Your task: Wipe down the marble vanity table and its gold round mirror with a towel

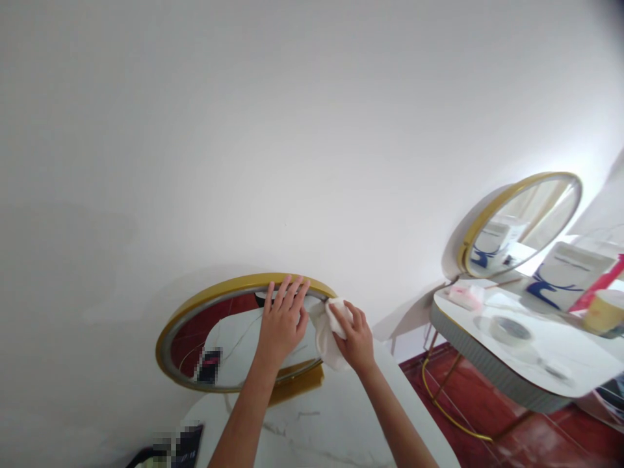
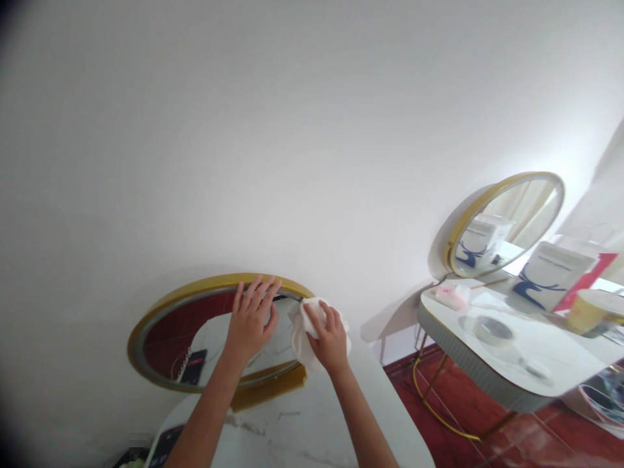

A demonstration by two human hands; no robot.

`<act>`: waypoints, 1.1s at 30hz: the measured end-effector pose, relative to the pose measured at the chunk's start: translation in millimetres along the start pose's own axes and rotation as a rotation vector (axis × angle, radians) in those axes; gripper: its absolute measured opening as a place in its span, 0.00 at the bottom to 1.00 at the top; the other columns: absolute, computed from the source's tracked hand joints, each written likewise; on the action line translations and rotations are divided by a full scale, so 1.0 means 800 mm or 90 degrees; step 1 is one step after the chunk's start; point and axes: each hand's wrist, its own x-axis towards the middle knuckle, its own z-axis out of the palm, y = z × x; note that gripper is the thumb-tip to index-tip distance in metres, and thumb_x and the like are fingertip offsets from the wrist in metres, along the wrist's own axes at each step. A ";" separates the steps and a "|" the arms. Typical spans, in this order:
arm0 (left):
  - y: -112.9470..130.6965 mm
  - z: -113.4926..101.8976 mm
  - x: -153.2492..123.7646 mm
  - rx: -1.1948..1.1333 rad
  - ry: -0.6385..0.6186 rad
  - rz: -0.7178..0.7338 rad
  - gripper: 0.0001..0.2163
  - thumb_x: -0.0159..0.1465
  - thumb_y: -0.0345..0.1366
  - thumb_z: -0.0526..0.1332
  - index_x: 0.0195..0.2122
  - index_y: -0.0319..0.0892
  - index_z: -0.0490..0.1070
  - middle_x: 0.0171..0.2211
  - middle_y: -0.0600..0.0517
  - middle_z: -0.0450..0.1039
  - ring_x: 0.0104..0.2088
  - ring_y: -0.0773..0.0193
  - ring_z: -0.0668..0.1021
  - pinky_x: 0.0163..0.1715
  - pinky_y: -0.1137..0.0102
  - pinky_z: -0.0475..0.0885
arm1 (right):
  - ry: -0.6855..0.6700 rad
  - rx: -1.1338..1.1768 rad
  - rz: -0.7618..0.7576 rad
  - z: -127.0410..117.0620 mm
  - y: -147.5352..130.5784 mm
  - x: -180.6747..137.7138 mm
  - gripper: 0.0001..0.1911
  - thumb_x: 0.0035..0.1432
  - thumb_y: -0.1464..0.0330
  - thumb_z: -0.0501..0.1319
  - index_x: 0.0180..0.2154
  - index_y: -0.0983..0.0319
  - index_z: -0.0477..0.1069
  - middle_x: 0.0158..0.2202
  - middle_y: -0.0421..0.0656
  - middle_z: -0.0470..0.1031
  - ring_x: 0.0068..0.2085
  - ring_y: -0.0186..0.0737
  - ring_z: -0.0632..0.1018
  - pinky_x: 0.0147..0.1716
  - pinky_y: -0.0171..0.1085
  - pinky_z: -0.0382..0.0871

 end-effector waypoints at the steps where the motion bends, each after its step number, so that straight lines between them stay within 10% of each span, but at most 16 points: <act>1: 0.001 0.002 0.000 -0.004 0.007 -0.004 0.24 0.62 0.32 0.52 0.60 0.48 0.57 0.60 0.54 0.60 0.62 0.57 0.58 0.63 0.53 0.44 | 0.003 0.003 -0.011 -0.004 -0.002 0.005 0.29 0.57 0.67 0.57 0.60 0.49 0.56 0.57 0.46 0.56 0.53 0.50 0.63 0.50 0.52 0.65; 9: 0.006 0.011 0.001 -0.019 0.044 -0.019 0.22 0.60 0.30 0.53 0.57 0.45 0.62 0.57 0.50 0.64 0.61 0.56 0.59 0.63 0.52 0.43 | -0.022 0.020 -0.068 -0.025 -0.040 0.064 0.30 0.56 0.66 0.58 0.59 0.45 0.55 0.59 0.43 0.55 0.53 0.51 0.61 0.51 0.52 0.63; 18: 0.007 0.018 0.003 -0.039 0.057 -0.048 0.21 0.60 0.30 0.53 0.56 0.45 0.63 0.56 0.50 0.66 0.60 0.56 0.61 0.62 0.52 0.43 | 0.044 0.128 0.063 0.009 0.005 0.000 0.31 0.56 0.69 0.55 0.61 0.52 0.52 0.55 0.47 0.58 0.54 0.48 0.62 0.51 0.51 0.64; 27: 0.008 0.024 0.001 -0.062 0.074 -0.066 0.20 0.59 0.30 0.54 0.54 0.44 0.65 0.55 0.49 0.67 0.59 0.55 0.61 0.62 0.52 0.42 | 0.002 0.060 -0.043 -0.022 -0.036 0.055 0.29 0.56 0.65 0.57 0.59 0.48 0.56 0.59 0.43 0.55 0.54 0.49 0.63 0.53 0.52 0.61; 33: 0.010 0.018 0.004 -0.057 0.068 -0.063 0.20 0.60 0.29 0.53 0.54 0.44 0.64 0.55 0.49 0.67 0.60 0.56 0.61 0.62 0.52 0.43 | 0.076 0.087 0.017 0.014 -0.013 0.021 0.30 0.55 0.66 0.58 0.59 0.50 0.57 0.57 0.46 0.56 0.54 0.51 0.63 0.51 0.55 0.62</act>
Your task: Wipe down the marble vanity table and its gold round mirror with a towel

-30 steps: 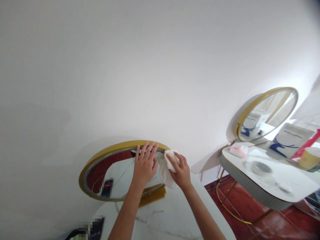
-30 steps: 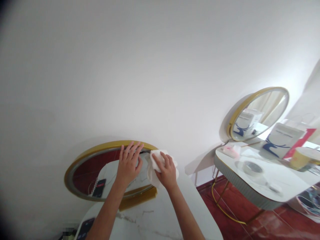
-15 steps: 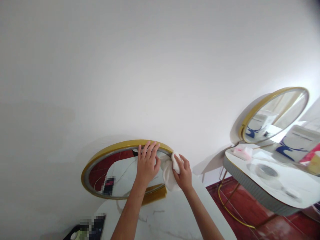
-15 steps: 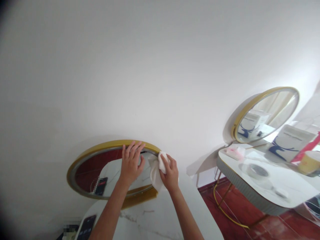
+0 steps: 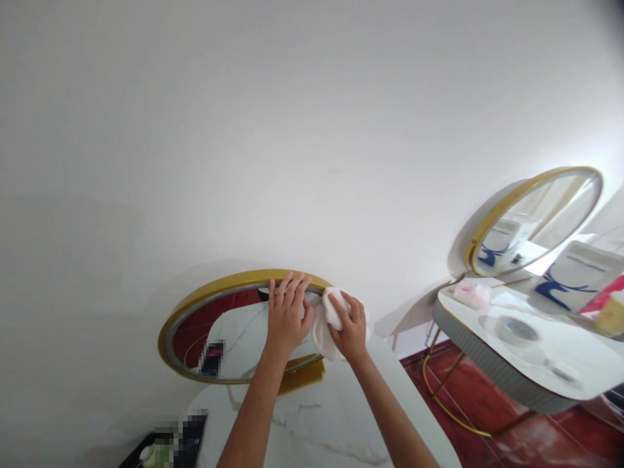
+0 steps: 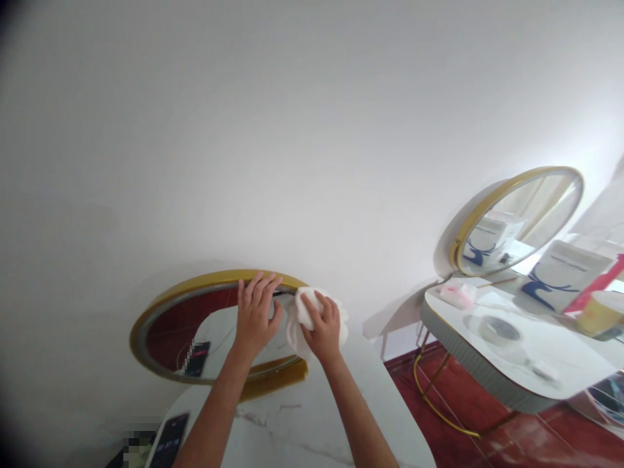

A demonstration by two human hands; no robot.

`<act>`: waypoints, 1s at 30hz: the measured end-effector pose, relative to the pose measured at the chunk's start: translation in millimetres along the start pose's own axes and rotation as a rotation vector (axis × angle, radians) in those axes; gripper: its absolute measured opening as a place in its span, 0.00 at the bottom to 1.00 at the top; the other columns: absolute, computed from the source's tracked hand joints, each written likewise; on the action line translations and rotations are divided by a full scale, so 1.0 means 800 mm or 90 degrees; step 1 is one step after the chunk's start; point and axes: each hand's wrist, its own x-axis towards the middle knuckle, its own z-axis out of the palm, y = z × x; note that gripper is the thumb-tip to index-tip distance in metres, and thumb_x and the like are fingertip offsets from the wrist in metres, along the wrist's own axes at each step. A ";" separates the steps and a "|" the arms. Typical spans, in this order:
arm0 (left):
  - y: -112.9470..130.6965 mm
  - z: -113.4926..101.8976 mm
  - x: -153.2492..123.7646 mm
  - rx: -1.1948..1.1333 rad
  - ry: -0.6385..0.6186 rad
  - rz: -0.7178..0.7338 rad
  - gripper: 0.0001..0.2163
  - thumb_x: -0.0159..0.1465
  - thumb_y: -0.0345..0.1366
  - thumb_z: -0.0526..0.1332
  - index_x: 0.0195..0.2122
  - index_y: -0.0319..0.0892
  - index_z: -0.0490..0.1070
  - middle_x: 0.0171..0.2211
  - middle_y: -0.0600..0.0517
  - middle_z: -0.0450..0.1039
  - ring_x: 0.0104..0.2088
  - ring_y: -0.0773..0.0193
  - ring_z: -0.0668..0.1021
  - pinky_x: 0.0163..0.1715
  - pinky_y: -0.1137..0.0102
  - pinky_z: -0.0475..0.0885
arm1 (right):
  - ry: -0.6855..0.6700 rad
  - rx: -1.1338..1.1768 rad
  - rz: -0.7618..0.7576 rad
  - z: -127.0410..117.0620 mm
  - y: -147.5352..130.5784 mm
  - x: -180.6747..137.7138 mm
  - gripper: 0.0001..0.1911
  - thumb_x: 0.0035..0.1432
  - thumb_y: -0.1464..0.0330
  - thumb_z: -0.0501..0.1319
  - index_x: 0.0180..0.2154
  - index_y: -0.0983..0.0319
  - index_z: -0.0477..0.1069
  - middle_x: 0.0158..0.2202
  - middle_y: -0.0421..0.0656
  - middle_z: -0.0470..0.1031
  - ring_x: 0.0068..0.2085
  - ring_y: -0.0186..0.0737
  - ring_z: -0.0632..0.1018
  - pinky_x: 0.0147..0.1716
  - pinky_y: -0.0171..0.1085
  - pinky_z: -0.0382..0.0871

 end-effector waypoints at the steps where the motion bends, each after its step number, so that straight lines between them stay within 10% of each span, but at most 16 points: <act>1: 0.001 0.000 0.001 0.001 0.000 -0.001 0.20 0.60 0.29 0.52 0.54 0.44 0.64 0.55 0.49 0.67 0.60 0.56 0.61 0.62 0.52 0.43 | 0.008 0.007 0.014 0.004 0.010 -0.014 0.30 0.55 0.67 0.58 0.59 0.50 0.57 0.57 0.46 0.56 0.54 0.51 0.63 0.51 0.55 0.63; 7: 0.003 0.006 0.001 -0.006 0.014 -0.011 0.19 0.60 0.30 0.52 0.53 0.44 0.65 0.54 0.50 0.67 0.59 0.57 0.61 0.62 0.52 0.43 | -0.058 0.002 0.071 0.002 0.044 -0.067 0.29 0.55 0.69 0.57 0.59 0.50 0.57 0.55 0.47 0.57 0.54 0.50 0.63 0.49 0.53 0.65; 19: 0.003 0.004 -0.002 -0.012 0.017 -0.019 0.19 0.60 0.30 0.52 0.53 0.43 0.66 0.54 0.48 0.68 0.59 0.55 0.62 0.62 0.51 0.43 | -0.036 0.003 0.016 -0.016 -0.005 0.003 0.29 0.55 0.69 0.57 0.59 0.50 0.57 0.56 0.46 0.57 0.54 0.50 0.63 0.52 0.55 0.61; 30: 0.007 0.008 0.000 -0.018 0.018 -0.029 0.19 0.60 0.30 0.52 0.52 0.43 0.66 0.53 0.49 0.68 0.59 0.56 0.62 0.62 0.52 0.43 | -0.144 -0.022 0.114 0.002 0.058 -0.111 0.30 0.56 0.69 0.55 0.60 0.48 0.53 0.55 0.46 0.57 0.52 0.49 0.65 0.48 0.52 0.66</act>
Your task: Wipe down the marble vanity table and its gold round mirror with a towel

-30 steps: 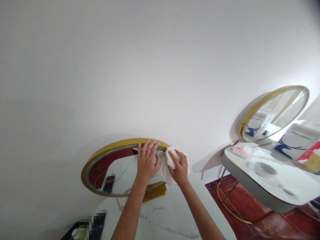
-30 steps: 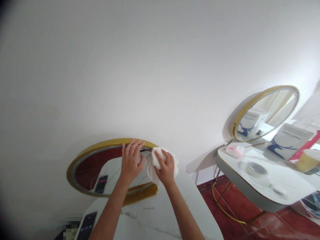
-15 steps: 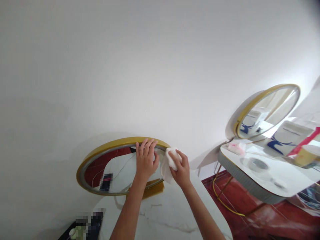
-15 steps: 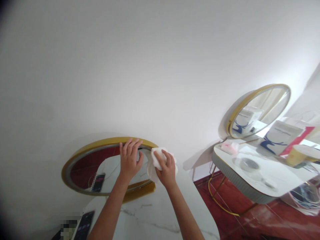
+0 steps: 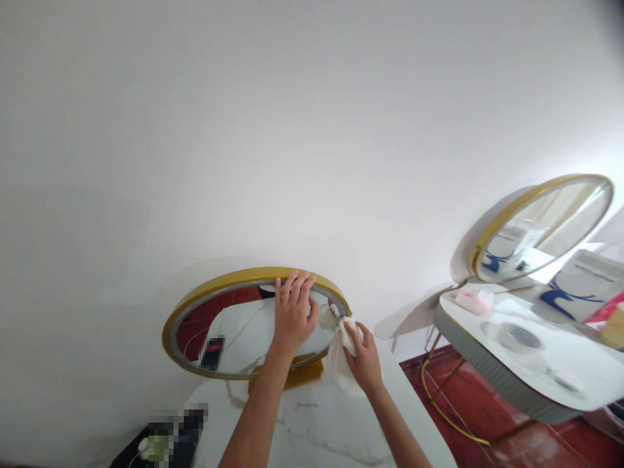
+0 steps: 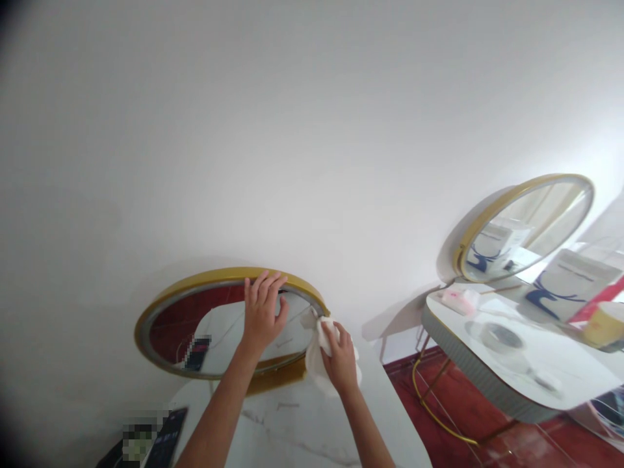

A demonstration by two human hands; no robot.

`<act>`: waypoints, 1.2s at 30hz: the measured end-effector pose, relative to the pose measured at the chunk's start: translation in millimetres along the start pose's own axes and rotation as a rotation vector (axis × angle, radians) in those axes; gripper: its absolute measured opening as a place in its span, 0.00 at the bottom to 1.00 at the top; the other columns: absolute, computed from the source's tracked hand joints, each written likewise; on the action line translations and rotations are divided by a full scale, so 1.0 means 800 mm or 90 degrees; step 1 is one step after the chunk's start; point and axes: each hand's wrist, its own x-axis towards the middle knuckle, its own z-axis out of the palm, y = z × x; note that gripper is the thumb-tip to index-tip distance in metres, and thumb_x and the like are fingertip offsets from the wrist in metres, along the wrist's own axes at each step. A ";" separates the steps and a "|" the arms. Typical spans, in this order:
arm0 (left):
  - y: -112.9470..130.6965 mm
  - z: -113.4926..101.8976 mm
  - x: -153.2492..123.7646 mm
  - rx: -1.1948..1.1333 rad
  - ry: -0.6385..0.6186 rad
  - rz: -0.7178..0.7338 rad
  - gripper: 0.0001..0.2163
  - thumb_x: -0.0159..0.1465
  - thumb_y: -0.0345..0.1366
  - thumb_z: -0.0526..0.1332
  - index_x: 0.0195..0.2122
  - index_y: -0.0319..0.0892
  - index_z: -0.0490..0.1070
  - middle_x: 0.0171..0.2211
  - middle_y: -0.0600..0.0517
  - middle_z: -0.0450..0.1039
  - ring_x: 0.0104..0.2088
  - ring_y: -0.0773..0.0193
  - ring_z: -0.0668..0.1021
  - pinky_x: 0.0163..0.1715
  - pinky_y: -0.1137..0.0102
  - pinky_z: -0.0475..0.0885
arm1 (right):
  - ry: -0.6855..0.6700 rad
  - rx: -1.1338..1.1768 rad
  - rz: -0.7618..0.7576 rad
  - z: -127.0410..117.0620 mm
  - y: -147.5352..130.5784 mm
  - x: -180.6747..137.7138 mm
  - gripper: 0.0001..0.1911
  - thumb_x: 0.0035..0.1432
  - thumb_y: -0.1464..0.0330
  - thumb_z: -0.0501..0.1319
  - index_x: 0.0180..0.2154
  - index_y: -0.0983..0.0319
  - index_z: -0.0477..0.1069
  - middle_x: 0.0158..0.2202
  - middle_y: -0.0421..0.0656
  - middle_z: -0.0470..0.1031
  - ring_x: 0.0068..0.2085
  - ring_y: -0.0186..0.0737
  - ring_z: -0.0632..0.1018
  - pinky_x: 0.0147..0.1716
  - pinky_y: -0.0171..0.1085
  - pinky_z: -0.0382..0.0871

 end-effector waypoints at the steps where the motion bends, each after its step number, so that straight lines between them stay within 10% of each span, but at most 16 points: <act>1: 0.000 0.001 0.000 -0.002 0.004 -0.003 0.19 0.60 0.29 0.52 0.52 0.43 0.66 0.53 0.49 0.68 0.59 0.55 0.62 0.62 0.51 0.43 | 0.001 -0.004 0.001 -0.005 -0.003 0.000 0.30 0.56 0.69 0.55 0.60 0.48 0.53 0.55 0.45 0.58 0.52 0.49 0.65 0.48 0.52 0.66; 12: -0.007 0.001 -0.005 0.004 -0.007 0.017 0.20 0.60 0.30 0.53 0.54 0.43 0.64 0.55 0.49 0.66 0.60 0.55 0.60 0.62 0.51 0.42 | 0.053 -0.008 -0.071 -0.040 -0.061 0.072 0.31 0.55 0.70 0.57 0.59 0.49 0.55 0.57 0.46 0.55 0.55 0.50 0.61 0.54 0.53 0.60; 23: -0.007 0.023 -0.066 -0.171 -0.083 0.023 0.26 0.58 0.25 0.52 0.59 0.47 0.57 0.59 0.49 0.60 0.62 0.55 0.57 0.61 0.54 0.51 | -0.071 -0.007 0.042 0.000 0.000 -0.014 0.31 0.54 0.71 0.55 0.59 0.49 0.54 0.54 0.44 0.60 0.52 0.46 0.66 0.49 0.48 0.65; 26: 0.001 0.073 -0.135 -0.434 -0.157 -0.210 0.18 0.57 0.26 0.54 0.48 0.46 0.69 0.52 0.48 0.67 0.57 0.56 0.65 0.58 0.57 0.57 | -0.057 -0.011 0.040 -0.013 -0.002 -0.012 0.31 0.55 0.71 0.54 0.60 0.49 0.53 0.54 0.44 0.60 0.52 0.46 0.66 0.49 0.47 0.65; 30: 0.011 0.148 -0.226 -0.793 -0.230 -0.898 0.11 0.50 0.24 0.57 0.33 0.43 0.72 0.40 0.50 0.72 0.50 0.56 0.71 0.55 0.61 0.60 | 0.008 -0.014 0.004 -0.040 -0.019 0.016 0.31 0.56 0.69 0.56 0.61 0.50 0.52 0.57 0.46 0.56 0.54 0.48 0.63 0.52 0.48 0.63; 36: 0.000 0.199 -0.278 -0.884 -0.206 -1.189 0.06 0.54 0.27 0.53 0.30 0.39 0.68 0.36 0.44 0.73 0.41 0.57 0.77 0.44 0.62 0.68 | -0.014 -0.082 -0.055 -0.034 -0.024 0.036 0.32 0.55 0.70 0.57 0.60 0.48 0.54 0.57 0.45 0.57 0.55 0.50 0.62 0.54 0.50 0.59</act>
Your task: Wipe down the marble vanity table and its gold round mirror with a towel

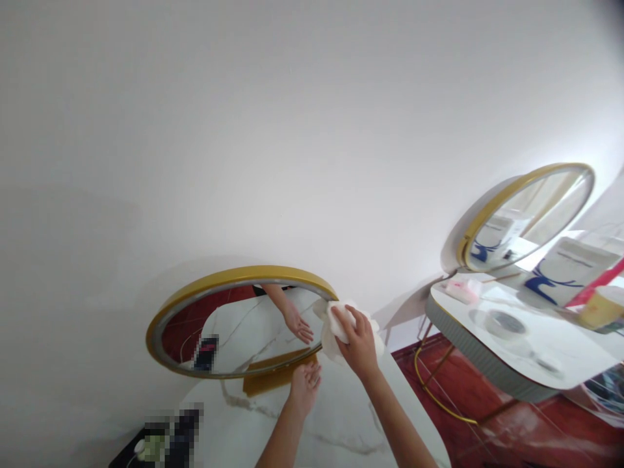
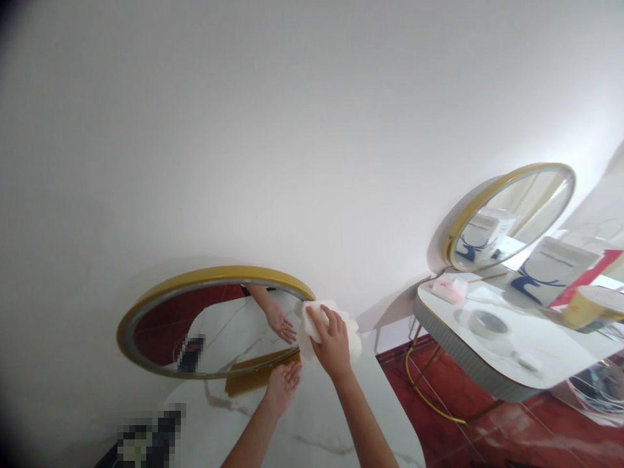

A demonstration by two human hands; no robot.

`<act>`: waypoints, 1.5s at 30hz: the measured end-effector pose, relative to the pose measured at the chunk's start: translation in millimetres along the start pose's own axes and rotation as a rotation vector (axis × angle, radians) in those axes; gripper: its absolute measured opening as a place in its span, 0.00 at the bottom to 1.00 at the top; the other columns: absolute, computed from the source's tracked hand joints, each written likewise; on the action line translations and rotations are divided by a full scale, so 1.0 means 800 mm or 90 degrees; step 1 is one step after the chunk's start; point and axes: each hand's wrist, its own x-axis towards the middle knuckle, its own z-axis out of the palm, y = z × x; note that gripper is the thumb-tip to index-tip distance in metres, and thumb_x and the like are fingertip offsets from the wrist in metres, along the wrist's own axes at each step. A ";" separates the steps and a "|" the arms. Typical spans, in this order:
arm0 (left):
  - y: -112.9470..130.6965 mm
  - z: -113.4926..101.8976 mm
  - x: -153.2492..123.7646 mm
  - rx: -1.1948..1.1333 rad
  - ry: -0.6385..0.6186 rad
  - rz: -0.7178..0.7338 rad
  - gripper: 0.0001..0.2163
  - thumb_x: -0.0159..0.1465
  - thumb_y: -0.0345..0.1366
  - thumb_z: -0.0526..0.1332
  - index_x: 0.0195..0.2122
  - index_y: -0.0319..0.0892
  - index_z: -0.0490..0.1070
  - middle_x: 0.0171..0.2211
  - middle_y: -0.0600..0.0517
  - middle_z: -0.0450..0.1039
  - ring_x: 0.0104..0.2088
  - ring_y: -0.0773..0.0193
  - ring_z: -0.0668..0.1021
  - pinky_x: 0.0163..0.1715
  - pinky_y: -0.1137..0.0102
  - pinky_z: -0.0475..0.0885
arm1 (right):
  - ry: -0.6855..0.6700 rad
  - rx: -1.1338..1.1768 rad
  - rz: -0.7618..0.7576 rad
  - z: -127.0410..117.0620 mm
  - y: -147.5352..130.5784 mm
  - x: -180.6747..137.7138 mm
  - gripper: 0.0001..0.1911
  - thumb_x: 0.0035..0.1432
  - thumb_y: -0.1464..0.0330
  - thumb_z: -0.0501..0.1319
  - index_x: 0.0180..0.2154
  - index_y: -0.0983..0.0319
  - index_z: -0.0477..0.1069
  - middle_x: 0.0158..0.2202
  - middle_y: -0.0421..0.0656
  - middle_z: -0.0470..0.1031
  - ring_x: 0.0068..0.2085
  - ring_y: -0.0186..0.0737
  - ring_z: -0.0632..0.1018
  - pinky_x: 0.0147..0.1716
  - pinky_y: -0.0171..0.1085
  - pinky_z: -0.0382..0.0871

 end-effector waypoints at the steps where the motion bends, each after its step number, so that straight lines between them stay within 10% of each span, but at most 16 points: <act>1: 0.002 -0.002 0.005 -0.033 0.006 -0.013 0.06 0.53 0.26 0.53 0.28 0.39 0.67 0.36 0.44 0.73 0.40 0.59 0.77 0.43 0.65 0.69 | -0.021 -0.007 0.006 0.010 0.003 -0.007 0.32 0.55 0.71 0.57 0.60 0.49 0.54 0.57 0.45 0.57 0.55 0.50 0.62 0.53 0.50 0.59; 10: 0.017 -0.010 0.024 -0.200 0.004 -0.060 0.03 0.52 0.27 0.56 0.26 0.39 0.67 0.33 0.45 0.74 0.33 0.61 0.78 0.34 0.69 0.70 | -0.169 -0.011 0.048 0.087 0.032 -0.105 0.36 0.50 0.76 0.55 0.60 0.49 0.53 0.55 0.41 0.62 0.51 0.44 0.67 0.46 0.41 0.68; 20: 0.015 -0.017 0.027 -0.254 -0.013 -0.087 0.03 0.53 0.29 0.56 0.29 0.39 0.67 0.33 0.46 0.74 0.34 0.60 0.78 0.34 0.69 0.70 | -0.008 0.021 0.058 0.063 0.025 -0.055 0.33 0.55 0.68 0.57 0.61 0.51 0.51 0.57 0.46 0.57 0.55 0.50 0.62 0.53 0.52 0.61; 29: 0.020 -0.015 0.022 -0.265 -0.018 -0.098 0.06 0.54 0.31 0.56 0.33 0.38 0.68 0.35 0.45 0.74 0.34 0.59 0.78 0.34 0.68 0.70 | -0.204 0.040 0.112 0.111 0.019 -0.128 0.37 0.51 0.75 0.53 0.61 0.47 0.49 0.55 0.41 0.61 0.52 0.45 0.66 0.48 0.43 0.65; 37: 0.017 -0.016 0.020 -0.272 -0.041 -0.089 0.06 0.54 0.32 0.56 0.33 0.38 0.69 0.33 0.47 0.74 0.34 0.61 0.78 0.36 0.70 0.70 | -0.083 0.066 0.148 0.099 0.018 -0.108 0.36 0.54 0.72 0.53 0.62 0.51 0.45 0.57 0.45 0.55 0.55 0.47 0.62 0.54 0.48 0.59; 45: 0.016 -0.016 0.023 -0.263 -0.029 -0.089 0.07 0.54 0.32 0.56 0.34 0.38 0.69 0.33 0.46 0.74 0.35 0.60 0.78 0.36 0.69 0.70 | -0.187 0.033 0.134 0.116 0.012 -0.119 0.38 0.51 0.75 0.52 0.62 0.49 0.46 0.55 0.43 0.60 0.53 0.46 0.65 0.50 0.45 0.63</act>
